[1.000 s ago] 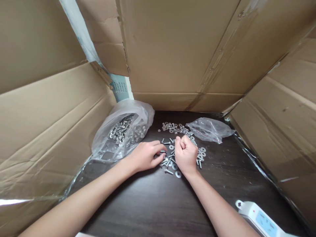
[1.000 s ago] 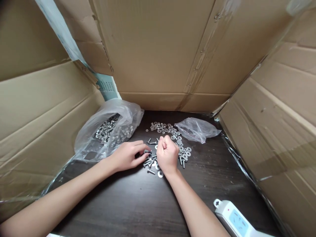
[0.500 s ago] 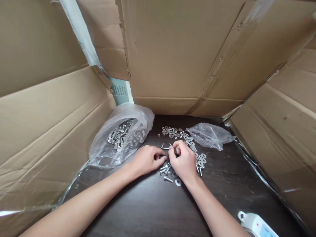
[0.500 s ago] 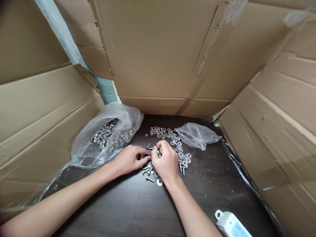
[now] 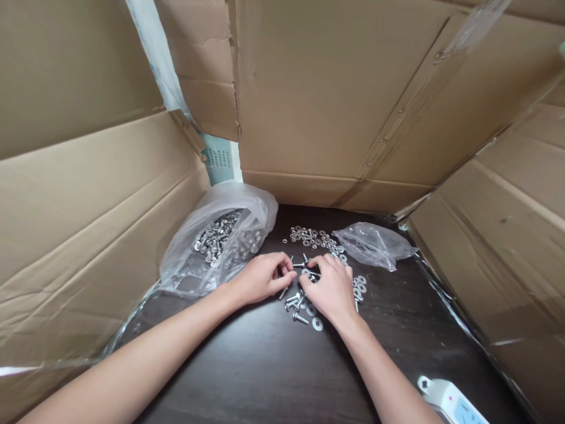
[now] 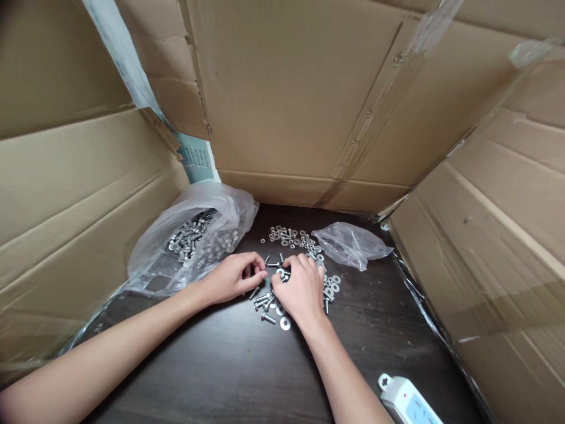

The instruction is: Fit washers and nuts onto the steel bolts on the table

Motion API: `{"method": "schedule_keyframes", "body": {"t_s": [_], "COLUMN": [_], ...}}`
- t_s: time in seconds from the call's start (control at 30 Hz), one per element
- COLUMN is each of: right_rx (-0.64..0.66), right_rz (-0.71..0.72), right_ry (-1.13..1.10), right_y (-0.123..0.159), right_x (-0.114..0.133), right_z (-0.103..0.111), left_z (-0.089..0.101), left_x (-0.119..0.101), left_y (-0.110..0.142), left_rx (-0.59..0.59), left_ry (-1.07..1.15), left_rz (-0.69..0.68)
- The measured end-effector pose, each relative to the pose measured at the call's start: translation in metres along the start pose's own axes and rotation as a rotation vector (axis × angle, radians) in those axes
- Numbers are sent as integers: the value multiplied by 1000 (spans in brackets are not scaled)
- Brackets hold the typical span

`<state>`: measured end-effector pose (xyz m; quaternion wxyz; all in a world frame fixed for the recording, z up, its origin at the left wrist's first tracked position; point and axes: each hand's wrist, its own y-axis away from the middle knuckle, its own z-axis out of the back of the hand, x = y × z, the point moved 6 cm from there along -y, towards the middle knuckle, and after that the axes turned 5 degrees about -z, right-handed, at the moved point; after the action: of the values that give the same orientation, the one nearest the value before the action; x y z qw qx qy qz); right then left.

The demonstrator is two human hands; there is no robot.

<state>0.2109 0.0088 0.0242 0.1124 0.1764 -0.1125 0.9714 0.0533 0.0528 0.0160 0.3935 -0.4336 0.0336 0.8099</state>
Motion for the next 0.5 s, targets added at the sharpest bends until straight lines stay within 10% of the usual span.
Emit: {"method": "schedule_keyframes", "body": {"t_s": [0.5], "right_rx": [67], "right_rz": [-111], "right_ry": [-22], "right_y": [2], "right_x": [3], "right_z": [-1], "left_z": [9], "left_x": [-9], "left_y": [4], "left_rx": [-148], "left_ry": [-5], "left_rz": [-95]}}
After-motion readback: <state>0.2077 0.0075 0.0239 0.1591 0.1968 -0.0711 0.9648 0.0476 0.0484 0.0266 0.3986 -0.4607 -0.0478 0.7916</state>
